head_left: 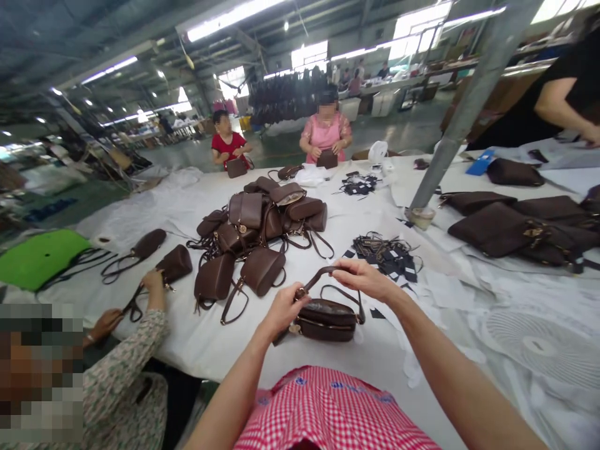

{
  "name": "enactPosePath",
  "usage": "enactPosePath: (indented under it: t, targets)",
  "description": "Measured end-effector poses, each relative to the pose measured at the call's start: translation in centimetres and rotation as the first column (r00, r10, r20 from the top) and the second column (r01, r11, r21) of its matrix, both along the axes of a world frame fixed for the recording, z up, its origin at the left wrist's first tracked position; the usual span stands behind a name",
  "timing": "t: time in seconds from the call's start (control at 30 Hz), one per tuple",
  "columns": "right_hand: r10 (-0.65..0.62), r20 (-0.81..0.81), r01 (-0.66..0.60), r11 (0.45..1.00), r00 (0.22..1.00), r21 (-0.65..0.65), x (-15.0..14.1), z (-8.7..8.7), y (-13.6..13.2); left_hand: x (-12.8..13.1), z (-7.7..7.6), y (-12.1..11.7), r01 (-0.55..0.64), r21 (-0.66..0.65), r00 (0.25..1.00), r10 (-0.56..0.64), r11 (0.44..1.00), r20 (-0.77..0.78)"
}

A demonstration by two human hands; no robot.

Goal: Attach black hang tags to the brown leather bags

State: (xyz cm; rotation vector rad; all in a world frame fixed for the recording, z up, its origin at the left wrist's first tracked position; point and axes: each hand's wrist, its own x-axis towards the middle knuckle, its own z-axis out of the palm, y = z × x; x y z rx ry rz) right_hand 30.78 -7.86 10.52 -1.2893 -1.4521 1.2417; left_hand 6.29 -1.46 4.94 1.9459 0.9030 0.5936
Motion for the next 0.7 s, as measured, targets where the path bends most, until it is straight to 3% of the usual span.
enactPosePath:
  t: [0.07,0.13,0.2,0.3,0.37,0.47,0.53,0.63,0.7]
  targets:
    - [-0.023,-0.048,0.024,1.000,0.999,0.015,-1.1,-0.1,-0.2,1.5,-0.1,0.1,-0.073,-0.191,0.975,0.111,0.979,0.193]
    - [-0.057,-0.008,0.057,0.998,0.998,0.013,-2.0,-1.1,-0.4,2.1,-0.4,0.6,-0.109,-0.447,0.860,0.310,0.888,0.406]
    - [-0.080,0.162,0.076,0.997,0.983,0.036,-2.8,-3.1,-0.7,1.8,-0.8,1.4,-0.016,-0.664,0.694,0.486,0.748,0.531]
    - [-0.071,0.476,0.009,0.991,0.877,0.130,-4.3,-6.9,-1.2,0.4,-1.8,2.4,0.182,-0.821,0.526,0.652,0.541,0.546]
    - [-0.048,0.628,-0.073,0.984,0.776,0.165,-5.4,-9.1,-1.6,-0.7,-2.7,2.8,0.238,-0.848,0.425,0.734,0.474,0.529]
    - [-0.039,0.800,-0.138,0.979,0.598,0.151,-7.1,-10.4,-2.0,-1.7,-3.6,3.1,0.202,-0.841,0.317,0.779,0.502,0.541]
    - [-0.024,0.880,-0.158,0.981,0.475,0.112,-8.1,-9.8,-1.8,-1.9,-3.7,3.1,0.121,-0.812,0.346,0.743,0.571,0.573]
    - [0.022,0.936,-0.199,0.979,0.351,0.052,-9.2,-7.5,-0.4,-1.3,-3.1,2.5,-0.017,-0.710,0.564,0.593,0.704,0.574]
    - [0.041,0.942,-0.225,0.974,0.334,0.038,-9.8,-6.0,0.9,-0.4,-2.5,1.9,-0.050,-0.633,0.745,0.450,0.773,0.491]
